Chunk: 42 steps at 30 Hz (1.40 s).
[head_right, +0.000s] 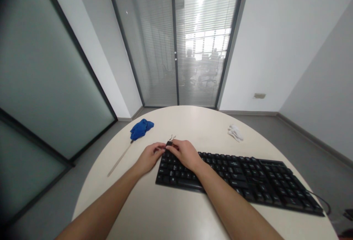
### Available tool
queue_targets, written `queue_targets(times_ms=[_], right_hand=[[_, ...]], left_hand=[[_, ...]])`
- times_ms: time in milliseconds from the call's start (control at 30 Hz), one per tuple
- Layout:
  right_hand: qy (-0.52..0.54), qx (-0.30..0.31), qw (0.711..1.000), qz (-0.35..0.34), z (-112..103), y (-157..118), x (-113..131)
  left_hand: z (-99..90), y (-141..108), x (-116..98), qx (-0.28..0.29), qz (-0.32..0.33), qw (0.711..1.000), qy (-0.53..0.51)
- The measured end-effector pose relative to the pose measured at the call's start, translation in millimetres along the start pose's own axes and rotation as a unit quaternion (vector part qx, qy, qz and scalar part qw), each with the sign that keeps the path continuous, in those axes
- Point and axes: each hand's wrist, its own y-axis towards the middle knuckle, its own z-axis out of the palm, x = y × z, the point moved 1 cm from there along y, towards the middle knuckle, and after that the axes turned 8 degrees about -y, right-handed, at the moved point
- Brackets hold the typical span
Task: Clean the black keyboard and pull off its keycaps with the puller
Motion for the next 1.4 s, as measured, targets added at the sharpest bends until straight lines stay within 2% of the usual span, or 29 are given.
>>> queue_targets(times_ms=[100,400,633,833,967,1400], right_hand=[[-0.012,0.006,1.0,-0.007,0.6,0.0,0.5],[-0.015,-0.002,0.999,0.033,5.2,1.2,-0.4],[0.105,-0.01,0.993,0.044,3.2,4.3,-7.7],[0.106,-0.033,0.993,0.037,4.4,4.1,-9.4],[0.125,-0.039,0.991,0.035,3.8,3.4,-7.9],[0.138,-0.002,0.99,-0.016,0.1,4.0,-1.4]], left_hand=[[-2.6,0.5,-0.6,0.026,-0.003,0.999,-0.027],[-3.2,-1.4,-5.7,0.014,0.01,1.0,-0.026],[3.4,0.0,-4.9,-0.02,-0.005,1.0,-0.017],[7.2,-1.3,-5.6,-0.035,0.011,0.999,-0.019],[7.3,-0.1,-4.8,-0.072,-0.006,0.997,-0.019],[8.1,-1.5,-2.7,-0.123,-0.022,0.992,0.011]])
